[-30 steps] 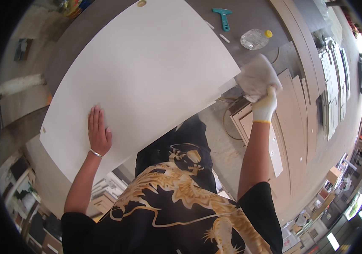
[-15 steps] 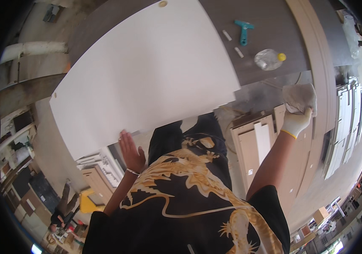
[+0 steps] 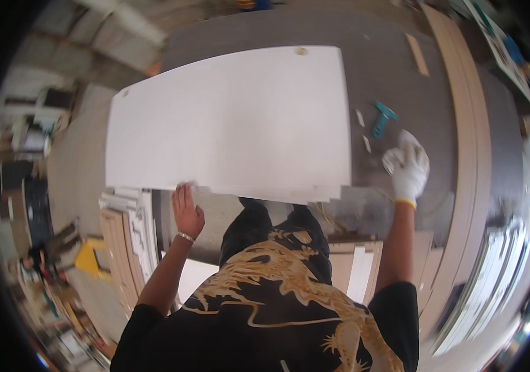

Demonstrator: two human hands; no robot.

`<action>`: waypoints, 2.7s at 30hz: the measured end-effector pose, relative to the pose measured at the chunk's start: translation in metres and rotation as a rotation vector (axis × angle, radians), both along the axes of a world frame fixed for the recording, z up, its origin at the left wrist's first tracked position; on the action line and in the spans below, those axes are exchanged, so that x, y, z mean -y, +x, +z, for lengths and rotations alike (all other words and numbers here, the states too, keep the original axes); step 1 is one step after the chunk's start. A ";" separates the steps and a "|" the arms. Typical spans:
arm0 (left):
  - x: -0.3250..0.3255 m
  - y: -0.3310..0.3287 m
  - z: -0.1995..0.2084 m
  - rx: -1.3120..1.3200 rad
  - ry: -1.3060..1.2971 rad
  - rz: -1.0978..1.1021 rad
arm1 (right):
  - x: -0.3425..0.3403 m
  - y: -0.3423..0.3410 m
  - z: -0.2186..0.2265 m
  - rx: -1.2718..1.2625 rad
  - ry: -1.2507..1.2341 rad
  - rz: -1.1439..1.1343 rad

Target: The person wipes large white panels with a cloth and a plastic bottle, then uses a squeegee to smooth the surface. They repeat this process on multiple panels, stacking them after cleaning.

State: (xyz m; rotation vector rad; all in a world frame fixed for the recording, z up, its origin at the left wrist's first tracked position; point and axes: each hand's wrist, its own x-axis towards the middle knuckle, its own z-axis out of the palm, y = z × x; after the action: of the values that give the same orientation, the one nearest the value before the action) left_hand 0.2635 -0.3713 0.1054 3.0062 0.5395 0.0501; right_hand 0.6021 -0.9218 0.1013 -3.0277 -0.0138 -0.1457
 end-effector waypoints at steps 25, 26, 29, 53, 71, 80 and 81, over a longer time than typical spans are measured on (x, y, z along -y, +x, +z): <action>-0.158 0.001 -0.038 0.048 0.414 -0.114 | -0.109 -0.065 0.004 -0.555 0.834 -0.069; -0.156 -0.010 -0.031 0.062 0.402 -0.138 | -0.101 -0.073 0.004 -0.542 0.920 -0.082; -0.151 -0.040 0.011 0.044 0.332 -0.192 | -0.072 -0.103 0.014 -0.411 1.049 0.133; -0.392 0.084 0.340 0.595 0.336 0.220 | -0.176 0.206 0.190 0.073 2.087 -0.082; -0.485 0.027 0.114 1.675 -0.832 1.306 | -0.451 0.144 0.050 -0.207 1.022 0.233; -0.296 -0.186 0.080 1.801 -0.141 1.516 | -0.597 0.091 0.043 -0.311 0.872 0.626; -0.273 -0.222 0.057 1.805 -0.058 1.559 | -0.610 0.084 0.044 -0.319 0.870 0.650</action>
State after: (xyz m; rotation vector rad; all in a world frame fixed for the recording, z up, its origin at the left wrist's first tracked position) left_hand 0.0419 -0.0980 0.1623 0.6974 1.8136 2.0648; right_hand 0.6857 -0.3115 0.1456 -2.0189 -0.6921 0.3065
